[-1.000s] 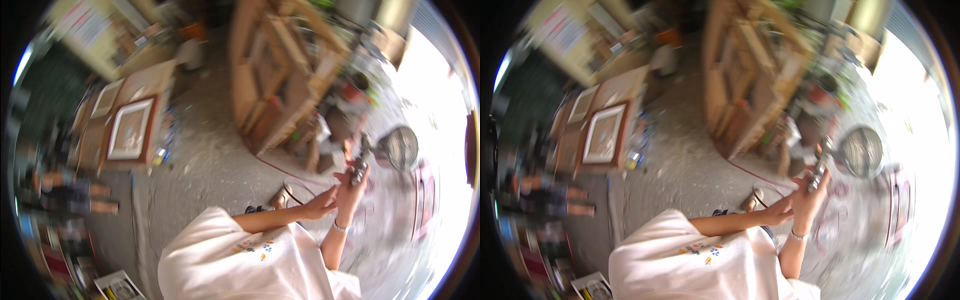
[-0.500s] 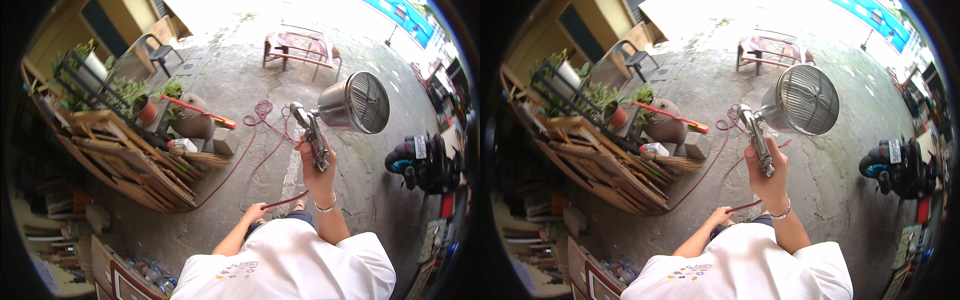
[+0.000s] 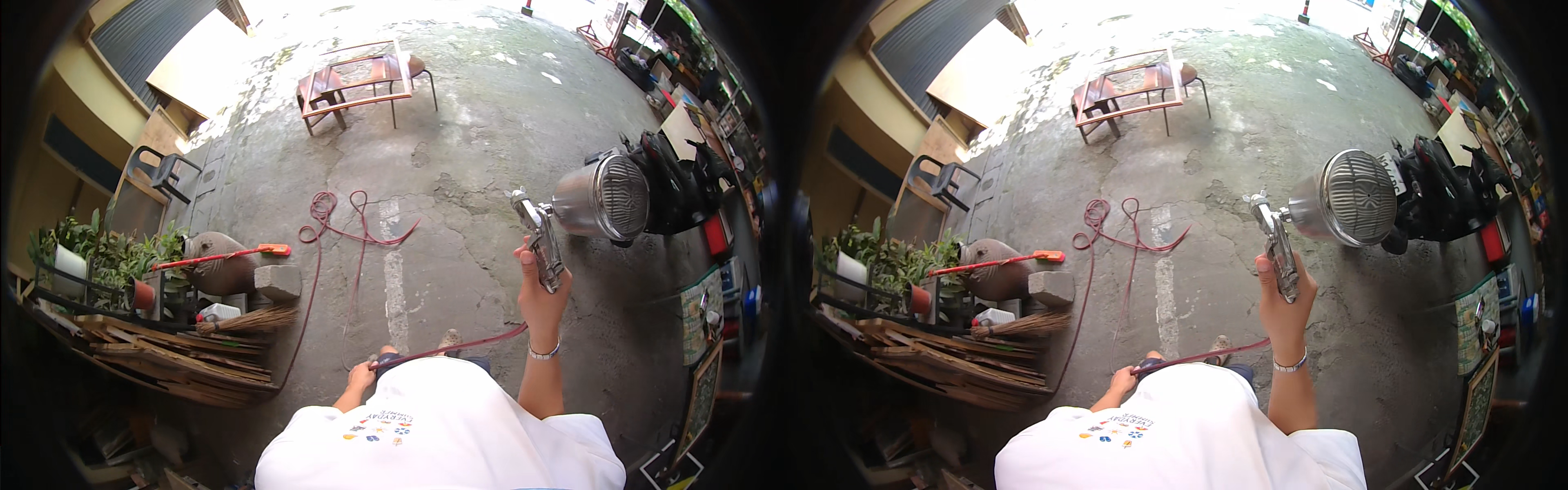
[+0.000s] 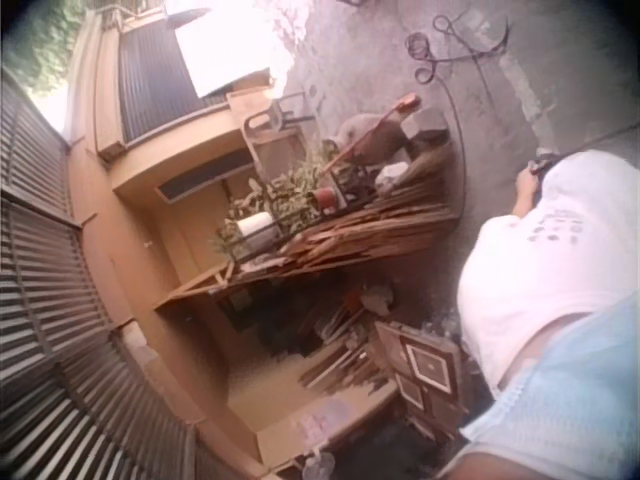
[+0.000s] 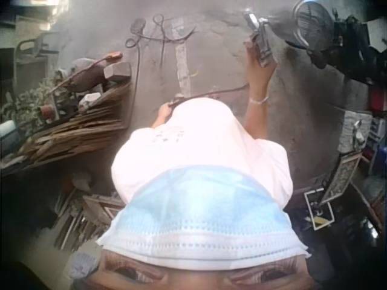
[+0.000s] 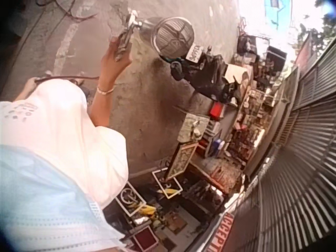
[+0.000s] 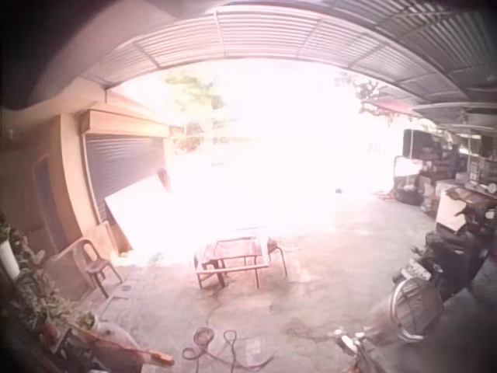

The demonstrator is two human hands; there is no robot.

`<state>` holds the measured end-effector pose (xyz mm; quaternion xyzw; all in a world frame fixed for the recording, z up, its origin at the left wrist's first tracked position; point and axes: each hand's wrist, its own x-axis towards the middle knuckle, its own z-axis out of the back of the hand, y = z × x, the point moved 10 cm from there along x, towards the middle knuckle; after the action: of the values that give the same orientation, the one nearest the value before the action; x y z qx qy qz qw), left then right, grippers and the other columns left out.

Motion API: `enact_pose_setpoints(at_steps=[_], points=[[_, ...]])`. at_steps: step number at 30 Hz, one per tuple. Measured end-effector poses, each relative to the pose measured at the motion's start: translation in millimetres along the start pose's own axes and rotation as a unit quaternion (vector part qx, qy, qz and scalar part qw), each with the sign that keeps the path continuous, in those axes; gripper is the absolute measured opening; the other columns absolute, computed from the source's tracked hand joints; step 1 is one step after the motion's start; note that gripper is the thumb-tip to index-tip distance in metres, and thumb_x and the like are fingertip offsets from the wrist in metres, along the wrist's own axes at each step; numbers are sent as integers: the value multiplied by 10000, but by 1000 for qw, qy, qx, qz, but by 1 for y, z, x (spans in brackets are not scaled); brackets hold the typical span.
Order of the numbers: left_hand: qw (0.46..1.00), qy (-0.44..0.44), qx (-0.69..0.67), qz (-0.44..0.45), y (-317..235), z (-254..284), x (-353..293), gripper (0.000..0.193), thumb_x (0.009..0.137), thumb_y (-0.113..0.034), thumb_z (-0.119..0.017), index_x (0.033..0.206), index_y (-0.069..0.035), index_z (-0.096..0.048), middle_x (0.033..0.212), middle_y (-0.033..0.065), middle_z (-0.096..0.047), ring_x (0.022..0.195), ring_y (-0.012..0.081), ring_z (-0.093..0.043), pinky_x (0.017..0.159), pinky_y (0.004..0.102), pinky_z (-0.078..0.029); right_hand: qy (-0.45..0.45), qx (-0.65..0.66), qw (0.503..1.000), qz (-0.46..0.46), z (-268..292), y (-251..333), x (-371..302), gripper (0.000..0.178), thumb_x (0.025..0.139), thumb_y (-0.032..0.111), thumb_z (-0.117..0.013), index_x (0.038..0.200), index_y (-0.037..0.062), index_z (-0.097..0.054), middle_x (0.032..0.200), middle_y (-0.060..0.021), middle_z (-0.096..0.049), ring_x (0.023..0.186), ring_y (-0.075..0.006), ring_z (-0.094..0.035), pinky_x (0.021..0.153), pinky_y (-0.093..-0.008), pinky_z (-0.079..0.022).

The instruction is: The person moves a wooden chair frame into position, then uses a spray gun connected to a hose to apply a reddish-brown finish to the frame. The person walks around the chair to cover multiple sides and edges.

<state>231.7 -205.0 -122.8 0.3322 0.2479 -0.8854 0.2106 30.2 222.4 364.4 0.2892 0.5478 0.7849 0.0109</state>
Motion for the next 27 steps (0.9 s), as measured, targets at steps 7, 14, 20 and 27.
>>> enact_pose_setpoints(at_steps=[7, 14, 20, 27], points=[[999, 13, -1, -30, -148, -1, 62, 408, 1005, -465, -498, 1061, -125, -719, 1044, 206, -710, 1046, 418, -649, 880, 506, -496, 7, 68, 995, -76, 61, -67, 76, 453, 984, 446, -620, 1010, -5, -657, 794, -62, -705, 425, -36, -498, 387, -212, -360], [997, 14, 45, -66, -279, 7, 163, 415, 1013, -465, -483, 1080, -132, -723, 1048, 199, -713, 1031, 415, -657, 876, 506, -508, -25, 34, 994, -105, 72, -148, 187, 497, 992, 460, -594, 1064, -30, -634, 850, -83, -702, 382, -33, -458, 341, -196, -317], [996, 15, 27, -78, -436, 22, 256, 400, 1006, -457, -503, 1045, -130, -730, 1034, 187, -716, 1016, 397, -667, 858, 498, -521, -49, -24, 995, -82, 66, -224, 333, 460, 1019, 401, -570, 1118, -46, -613, 879, -99, -687, 396, -36, -441, 329, -191, -307], [990, -53, -37, -126, -602, 107, 356, 282, 970, -350, -567, 970, -100, -698, 958, 206, -712, 946, 414, -673, 821, 514, -525, -39, -73, 993, -83, 42, -297, 504, 456, 1015, 371, -588, 1126, -70, -622, 938, -104, -700, 406, -40, -480, 327, -186, -311]])
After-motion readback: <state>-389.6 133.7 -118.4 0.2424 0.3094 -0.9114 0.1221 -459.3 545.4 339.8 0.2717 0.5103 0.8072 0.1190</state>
